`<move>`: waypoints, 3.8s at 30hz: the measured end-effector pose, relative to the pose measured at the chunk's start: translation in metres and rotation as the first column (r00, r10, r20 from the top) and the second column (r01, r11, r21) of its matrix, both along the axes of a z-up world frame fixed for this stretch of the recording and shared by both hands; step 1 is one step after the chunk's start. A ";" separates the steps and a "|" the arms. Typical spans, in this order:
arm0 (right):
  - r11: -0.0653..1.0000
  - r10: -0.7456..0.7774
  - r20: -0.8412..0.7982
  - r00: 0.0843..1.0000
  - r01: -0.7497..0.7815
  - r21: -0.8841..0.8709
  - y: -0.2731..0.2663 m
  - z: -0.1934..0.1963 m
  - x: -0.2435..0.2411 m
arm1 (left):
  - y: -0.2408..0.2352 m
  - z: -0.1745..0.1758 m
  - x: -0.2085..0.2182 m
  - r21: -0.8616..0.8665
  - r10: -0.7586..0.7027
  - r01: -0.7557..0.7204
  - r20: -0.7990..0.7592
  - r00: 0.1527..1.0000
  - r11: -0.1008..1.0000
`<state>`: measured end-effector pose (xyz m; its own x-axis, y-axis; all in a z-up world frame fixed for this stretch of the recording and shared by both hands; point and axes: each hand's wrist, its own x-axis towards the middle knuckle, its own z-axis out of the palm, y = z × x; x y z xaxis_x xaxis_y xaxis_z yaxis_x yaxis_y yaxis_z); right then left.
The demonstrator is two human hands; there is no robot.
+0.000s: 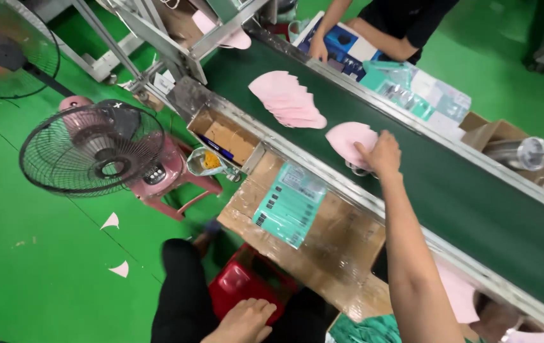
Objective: The person picks pink face masks from a conveyor belt, folds them, and places them into teal packaging pouches. The sealed pouches are then set aside on the conveyor. The process is repeated continuously throughout the clip.
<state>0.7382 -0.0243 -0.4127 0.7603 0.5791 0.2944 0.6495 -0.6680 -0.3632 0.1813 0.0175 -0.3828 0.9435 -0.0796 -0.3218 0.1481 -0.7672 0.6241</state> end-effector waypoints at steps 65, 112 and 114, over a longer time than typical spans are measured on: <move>0.726 0.328 -0.209 0.921 -0.104 0.680 0.033 0.067 -0.063 | 0.201 -0.017 0.421 -0.327 0.370 -0.173 0.816 0.444 0.929; 0.771 0.230 0.056 0.971 -0.217 0.599 0.163 0.004 -0.003 | 0.246 -0.025 0.224 -0.397 0.487 -0.288 0.630 0.605 0.872; 0.697 0.351 -0.159 0.923 -0.144 0.703 0.182 -0.004 -0.010 | 0.244 -0.024 0.216 -0.403 0.501 -0.302 0.621 0.603 0.864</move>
